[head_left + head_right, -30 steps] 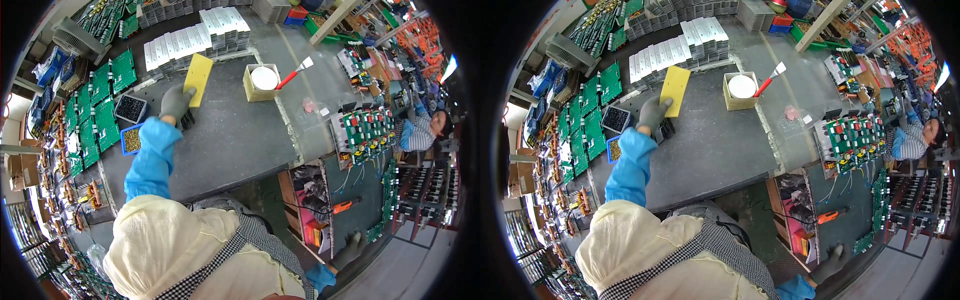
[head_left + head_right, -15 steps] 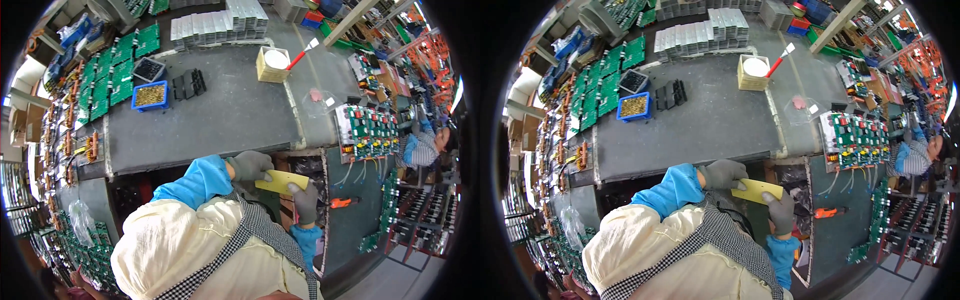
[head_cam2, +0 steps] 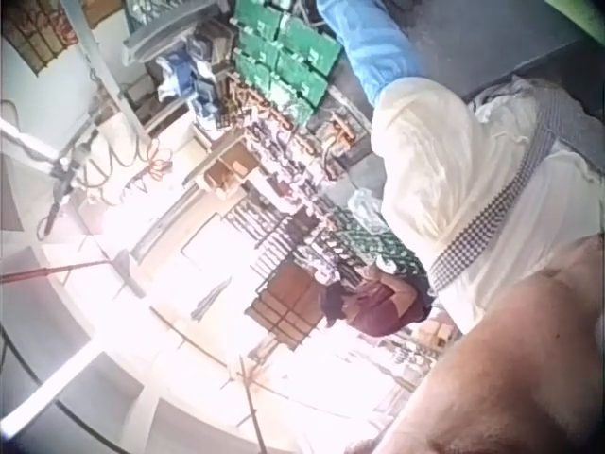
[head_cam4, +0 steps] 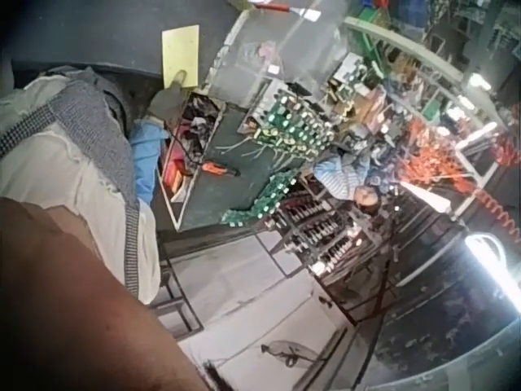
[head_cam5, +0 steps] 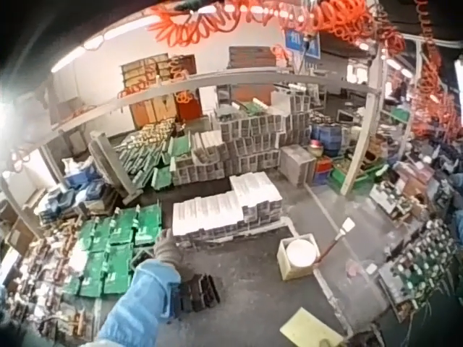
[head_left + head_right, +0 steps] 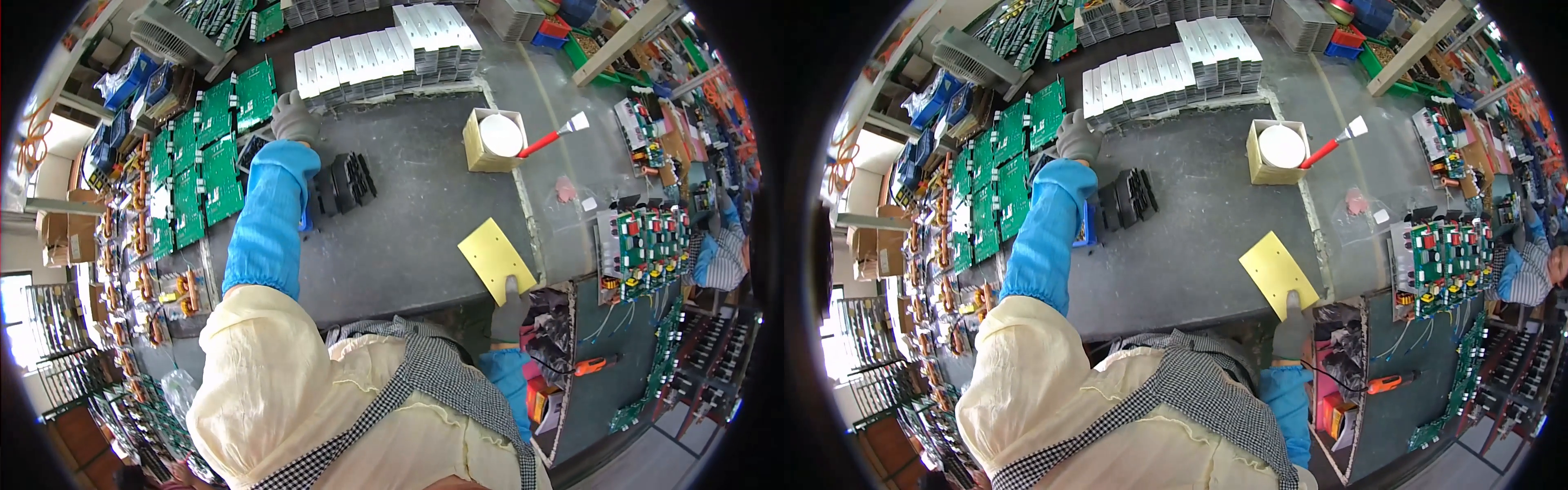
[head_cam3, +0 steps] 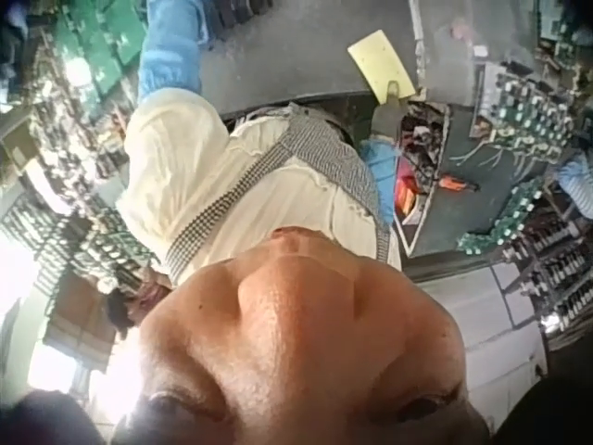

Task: The person assembles electronic circuit boards and components by taking them from a packaging box and attaching them to a metal chassis with screws using an electric screwdriver, then organizing the completed assemblies on an industrial workbench. Yellow plastic panels are also attached to the chassis during assembly.

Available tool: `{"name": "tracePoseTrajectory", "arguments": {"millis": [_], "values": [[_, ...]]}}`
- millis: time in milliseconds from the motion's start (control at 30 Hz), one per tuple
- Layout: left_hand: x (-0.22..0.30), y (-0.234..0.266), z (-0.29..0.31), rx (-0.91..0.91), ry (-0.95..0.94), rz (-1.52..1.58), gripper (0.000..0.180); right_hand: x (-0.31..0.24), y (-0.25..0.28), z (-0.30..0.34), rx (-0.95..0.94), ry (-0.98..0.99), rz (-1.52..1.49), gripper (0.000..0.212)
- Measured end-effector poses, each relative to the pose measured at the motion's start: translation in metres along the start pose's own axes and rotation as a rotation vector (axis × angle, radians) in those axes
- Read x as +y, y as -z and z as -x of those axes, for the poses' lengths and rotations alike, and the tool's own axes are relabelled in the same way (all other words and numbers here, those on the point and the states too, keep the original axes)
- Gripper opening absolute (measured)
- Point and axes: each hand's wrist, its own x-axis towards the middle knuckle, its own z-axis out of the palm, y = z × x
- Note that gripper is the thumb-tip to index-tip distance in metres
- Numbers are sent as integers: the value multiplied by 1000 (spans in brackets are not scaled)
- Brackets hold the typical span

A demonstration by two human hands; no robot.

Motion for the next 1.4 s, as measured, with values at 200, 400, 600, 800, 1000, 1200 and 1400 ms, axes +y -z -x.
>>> {"name": "tracePoseTrajectory", "arguments": {"millis": [200,400,600,800,1000,1200,1400], "values": [[-16,-35,-53,-2,-114,-61,78,-10,-6,-7,9,-161,7,45],[-15,-28,-53,-2,-179,-78,82,-7,-9,-11,52,-138,16,45],[36,-14,-49,132,-234,-227,96,-5,-10,-15,34,-81,53,47],[43,-19,-52,21,-181,-262,102,-4,-12,-11,42,-41,72,47],[81,-14,-42,23,-276,-300,106,-13,-12,-11,52,-57,99,44],[82,-26,-51,-17,-246,-379,106,-16,-16,-7,69,-65,74,39],[111,-29,-41,22,-349,-370,106,-13,-12,-7,89,-80,-18,43]]}}
